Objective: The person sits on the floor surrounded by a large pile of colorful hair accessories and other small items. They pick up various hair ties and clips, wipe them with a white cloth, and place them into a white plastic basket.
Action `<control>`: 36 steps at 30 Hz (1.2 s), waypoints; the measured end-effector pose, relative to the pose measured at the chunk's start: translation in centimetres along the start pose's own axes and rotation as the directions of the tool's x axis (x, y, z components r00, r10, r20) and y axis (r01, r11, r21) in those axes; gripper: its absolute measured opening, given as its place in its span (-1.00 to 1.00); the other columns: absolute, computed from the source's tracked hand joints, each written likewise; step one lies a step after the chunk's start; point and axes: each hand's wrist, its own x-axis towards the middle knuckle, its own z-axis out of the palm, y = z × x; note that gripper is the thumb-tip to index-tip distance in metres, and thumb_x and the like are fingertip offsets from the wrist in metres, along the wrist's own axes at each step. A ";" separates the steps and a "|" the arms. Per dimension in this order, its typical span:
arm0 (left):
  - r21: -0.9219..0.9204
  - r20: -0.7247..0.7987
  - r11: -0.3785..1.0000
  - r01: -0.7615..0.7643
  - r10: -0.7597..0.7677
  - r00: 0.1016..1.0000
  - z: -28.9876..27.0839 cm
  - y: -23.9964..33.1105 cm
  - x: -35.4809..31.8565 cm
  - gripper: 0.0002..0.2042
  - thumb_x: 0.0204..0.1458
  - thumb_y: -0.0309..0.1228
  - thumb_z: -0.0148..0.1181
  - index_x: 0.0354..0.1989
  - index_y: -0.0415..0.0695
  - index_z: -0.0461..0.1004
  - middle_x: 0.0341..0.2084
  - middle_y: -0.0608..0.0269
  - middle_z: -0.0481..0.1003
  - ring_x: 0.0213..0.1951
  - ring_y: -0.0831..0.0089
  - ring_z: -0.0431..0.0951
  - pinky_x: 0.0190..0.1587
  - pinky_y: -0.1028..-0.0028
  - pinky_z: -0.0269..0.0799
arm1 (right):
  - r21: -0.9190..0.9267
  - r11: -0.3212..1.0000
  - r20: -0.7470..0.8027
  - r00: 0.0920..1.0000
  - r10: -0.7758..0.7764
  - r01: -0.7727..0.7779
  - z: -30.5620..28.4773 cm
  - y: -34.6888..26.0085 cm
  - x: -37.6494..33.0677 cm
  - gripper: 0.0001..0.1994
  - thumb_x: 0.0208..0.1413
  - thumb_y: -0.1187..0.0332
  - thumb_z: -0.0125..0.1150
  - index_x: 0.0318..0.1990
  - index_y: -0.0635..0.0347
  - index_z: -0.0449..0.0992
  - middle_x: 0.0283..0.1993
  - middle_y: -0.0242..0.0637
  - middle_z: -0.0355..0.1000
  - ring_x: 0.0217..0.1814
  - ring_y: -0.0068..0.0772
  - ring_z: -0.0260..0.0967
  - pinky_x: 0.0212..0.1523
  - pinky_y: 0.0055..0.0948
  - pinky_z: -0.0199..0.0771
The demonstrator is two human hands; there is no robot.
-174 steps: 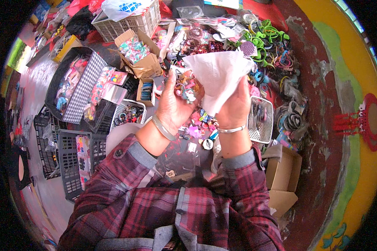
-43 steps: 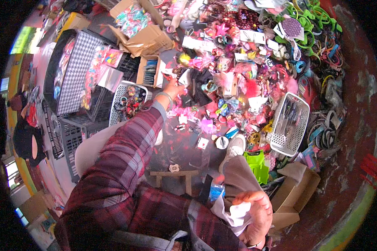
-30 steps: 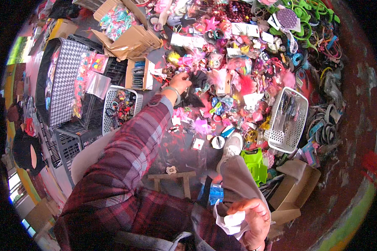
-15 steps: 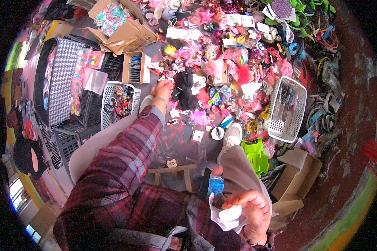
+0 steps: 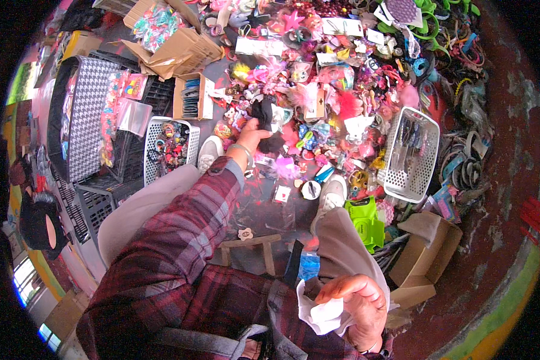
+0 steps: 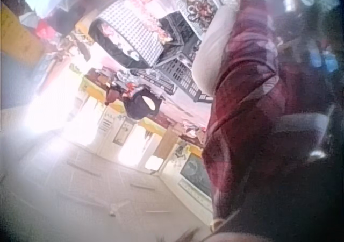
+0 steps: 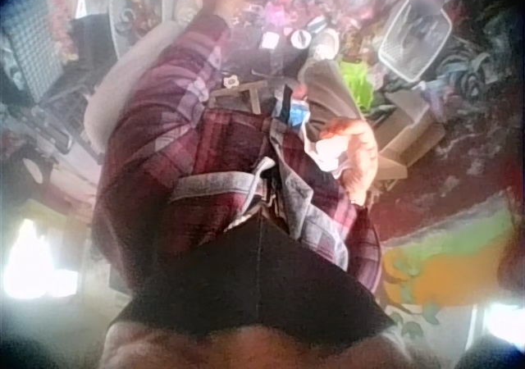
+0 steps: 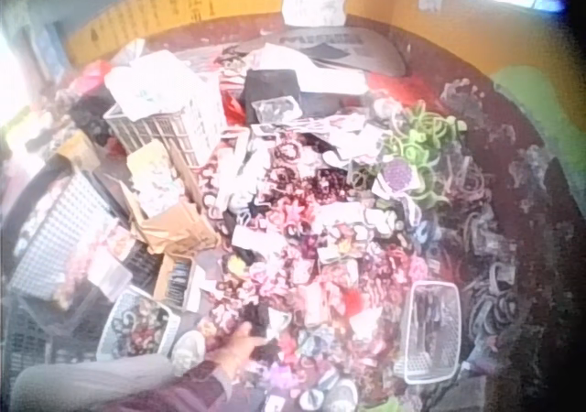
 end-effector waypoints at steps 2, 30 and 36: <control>-0.253 0.141 0.963 0.089 -0.054 0.988 -0.1 1.7 -0.7 -0.55 -0.29 -0.71 0.06 -0.11 -0.22 0.29 -0.30 0.12 0.44 -0.23 0.26 0.45 -0.11 0.32 0.33 | 0.003 1.000 0.003 1.000 0.002 -0.003 0.1 0.0 -0.1 -0.70 0.05 0.17 0.07 -0.41 0.27 0.30 -0.49 -0.06 0.32 -0.60 -0.36 0.29 -0.64 -0.51 0.33; 0.851 -0.358 0.521 -0.067 0.669 0.651 -3.8 10.3 5.1 -0.47 -0.31 -0.44 0.27 -0.05 -0.15 0.27 -0.09 -0.01 0.31 0.00 0.09 0.28 0.04 0.30 0.19 | -0.029 0.998 -0.053 0.997 0.053 -0.055 1.0 -0.3 0.6 -0.68 -0.01 0.15 0.13 -0.44 0.28 0.31 -0.50 -0.06 0.33 -0.57 -0.40 0.30 -0.60 -0.55 0.32; 0.921 0.085 0.311 -0.235 0.426 0.900 1.5 5.3 1.0 -0.47 -0.36 -0.33 0.30 -0.11 -0.13 0.29 -0.15 -0.01 0.31 -0.06 0.09 0.28 0.02 0.29 0.20 | -0.027 0.998 -0.063 0.997 0.053 -0.054 1.3 -0.3 0.8 -0.69 -0.01 0.16 0.13 -0.43 0.28 0.32 -0.50 -0.06 0.33 -0.59 -0.41 0.31 -0.60 -0.56 0.33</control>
